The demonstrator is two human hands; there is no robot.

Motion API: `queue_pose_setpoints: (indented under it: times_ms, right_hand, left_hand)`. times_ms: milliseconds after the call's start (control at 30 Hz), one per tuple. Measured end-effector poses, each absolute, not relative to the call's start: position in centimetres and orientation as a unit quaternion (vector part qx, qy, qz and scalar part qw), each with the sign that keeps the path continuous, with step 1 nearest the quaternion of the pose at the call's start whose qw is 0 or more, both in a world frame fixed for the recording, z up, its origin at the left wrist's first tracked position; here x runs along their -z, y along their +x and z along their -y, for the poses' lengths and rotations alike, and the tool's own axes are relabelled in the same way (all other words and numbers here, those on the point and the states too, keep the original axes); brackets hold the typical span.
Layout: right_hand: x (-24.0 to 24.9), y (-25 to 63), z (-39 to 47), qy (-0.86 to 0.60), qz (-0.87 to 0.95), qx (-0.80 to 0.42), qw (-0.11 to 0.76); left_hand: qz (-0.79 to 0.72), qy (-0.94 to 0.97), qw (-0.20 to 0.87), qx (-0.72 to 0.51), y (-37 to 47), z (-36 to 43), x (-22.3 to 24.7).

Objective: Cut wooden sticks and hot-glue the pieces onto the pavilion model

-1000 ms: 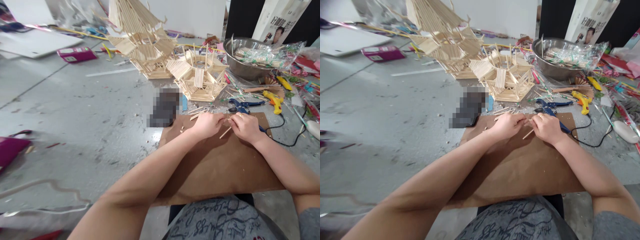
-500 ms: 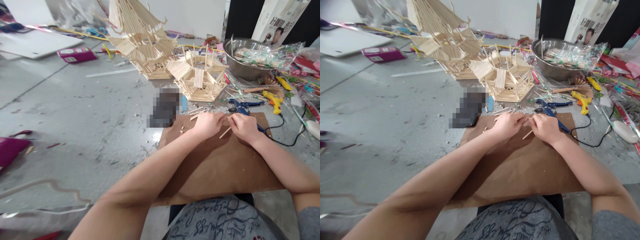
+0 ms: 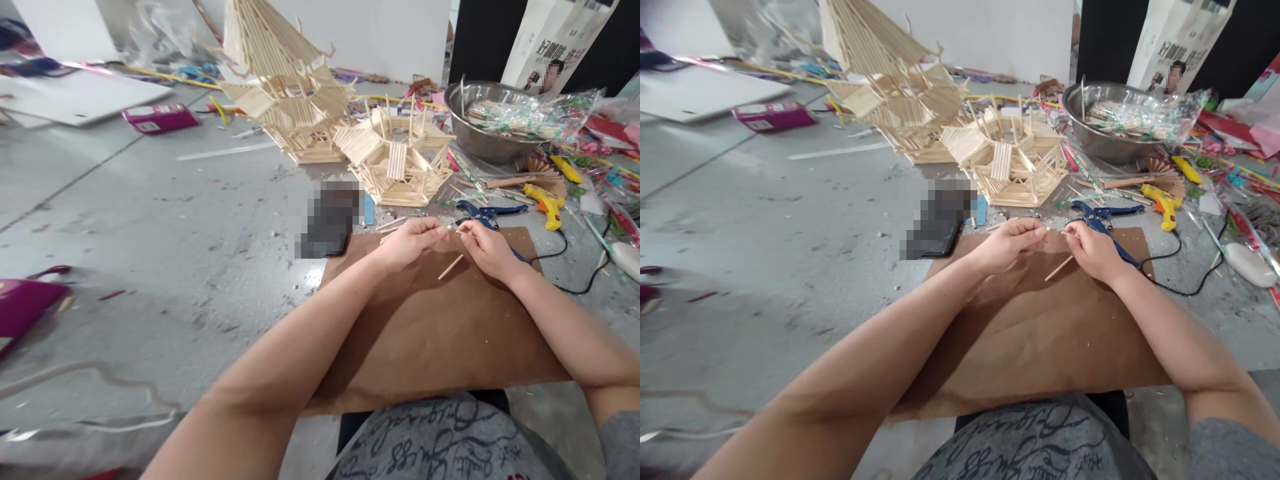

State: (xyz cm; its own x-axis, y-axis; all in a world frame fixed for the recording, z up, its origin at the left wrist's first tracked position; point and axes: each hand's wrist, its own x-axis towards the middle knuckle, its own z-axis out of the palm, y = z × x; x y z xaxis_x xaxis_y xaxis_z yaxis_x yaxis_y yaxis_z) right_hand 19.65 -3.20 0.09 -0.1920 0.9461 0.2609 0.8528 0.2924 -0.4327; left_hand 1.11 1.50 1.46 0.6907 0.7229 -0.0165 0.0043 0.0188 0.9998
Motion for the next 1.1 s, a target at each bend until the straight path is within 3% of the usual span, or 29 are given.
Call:
queue_pose_setpoints:
  times_ms: [300, 533, 633, 833, 933, 1100]
  right_hand:
    - [-0.3, 19.1, 3.3, -0.548, 0.740, -0.245, 0.303]
    - [-1.1, 18.6, 2.7, -0.540, 0.720, -0.292, 0.325]
    - [-2.0, 18.2, 2.1, -0.537, 0.707, -0.301, 0.347]
    - [-3.4, 16.4, 0.3, -0.542, 0.529, -0.418, 0.501]
    - [-3.2, 14.7, -0.6, -0.530, 0.472, -0.490, 0.506]
    - [-2.6, 12.3, -2.0, -0.488, 0.437, -0.544, 0.524]
  left_hand:
    - [-0.334, 0.600, 0.657, -0.310, 1.7, -1.5, -1.0]
    - [-0.369, 0.722, 0.523, -0.264, 1.5, -1.5, -1.3]
    - [-0.354, 0.733, 0.512, -0.274, 1.4, -1.7, -1.1]
    - [-0.418, 0.571, 0.510, -0.490, 1.6, -2.2, -0.8]
    - [-0.449, 0.483, 0.509, -0.552, 1.8, -2.3, -1.0]
    - [-0.446, 0.475, 0.523, -0.549, 1.8, -2.1, -1.2]
